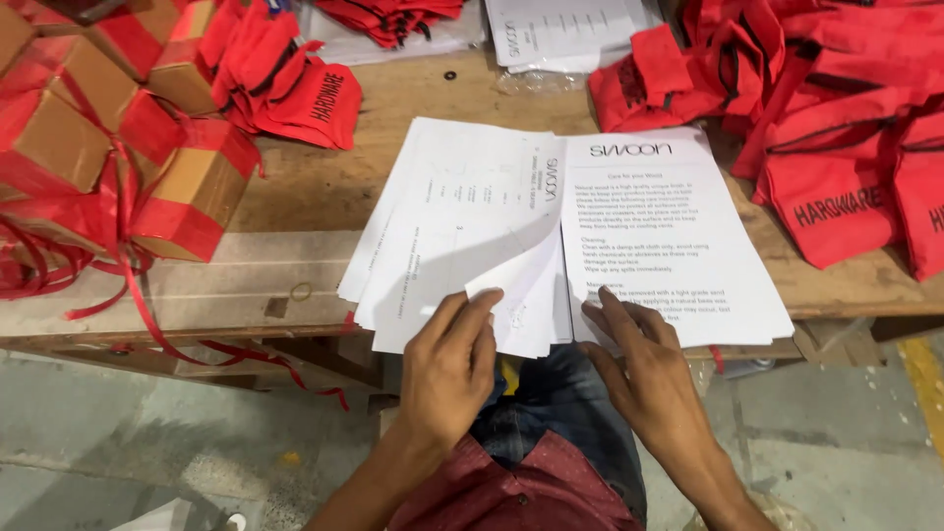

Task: The person sits at a workbench stacked with red drawstring pouches and printed care-instruction sheets. They fold each paper sheet by hand, open a red pouch, slide the folded sheet inside, and set the filled pouch aside, repeating the cycle for successive pouches.

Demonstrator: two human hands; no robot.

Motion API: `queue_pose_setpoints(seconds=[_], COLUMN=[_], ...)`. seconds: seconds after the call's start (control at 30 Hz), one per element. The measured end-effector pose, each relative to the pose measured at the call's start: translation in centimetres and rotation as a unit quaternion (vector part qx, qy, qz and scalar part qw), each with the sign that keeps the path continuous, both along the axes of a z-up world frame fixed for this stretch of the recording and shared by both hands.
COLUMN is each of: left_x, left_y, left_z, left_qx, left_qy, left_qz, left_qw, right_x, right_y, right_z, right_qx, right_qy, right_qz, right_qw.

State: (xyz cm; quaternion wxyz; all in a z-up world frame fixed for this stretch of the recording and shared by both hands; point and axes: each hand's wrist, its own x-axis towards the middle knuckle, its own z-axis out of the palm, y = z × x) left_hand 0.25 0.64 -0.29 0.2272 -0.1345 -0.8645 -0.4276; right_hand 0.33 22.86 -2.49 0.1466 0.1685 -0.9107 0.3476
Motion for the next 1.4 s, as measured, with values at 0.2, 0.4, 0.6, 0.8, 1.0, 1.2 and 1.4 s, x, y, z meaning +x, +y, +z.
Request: queue_pose_setpoints(seconds=[0.2,0.4,0.6,0.8,1.0,1.2,1.4], left_x=[0.1,0.4,0.5,0.3,0.5,0.4,0.4], left_y=[-0.1,-0.2,-0.6,-0.6,-0.8,-0.9,-0.9], left_z=[-0.3,-0.6,-0.3,-1.1,-1.1,-1.3,-1.4], left_qx=[0.017,0.017,0.031,0.032,0.030,0.032,0.029], left_qy=[0.002,0.026,-0.001,0.020,0.012,0.008,-0.008], left_qz=[0.000,-0.004,-0.007,-0.007,-0.004,-0.008,-0.011], left_qw=[1.000,1.000,1.000,0.999,0.999,0.999,0.999], right_x=[-0.6,-0.2,-1.5,-3.5,-3.1,-3.4,-3.7], right_y=[-0.4,-1.2,-0.3,2.4,2.0,2.1,2.6], right_z=[0.8,1.6,1.1,-2.1,-0.8,-0.6,-1.4], right_qx=[0.058,-0.034,-0.108,-0.310,-0.276,-0.289,-0.308], right_qy=[0.027,-0.118,-0.010,-0.150,-0.207,-0.168,-0.175], right_qz=[0.016,-0.119,-0.151,-0.064,-0.086,-0.099,-0.093], right_qw=[0.998,0.985,0.983,0.937,0.935,0.937,0.931])
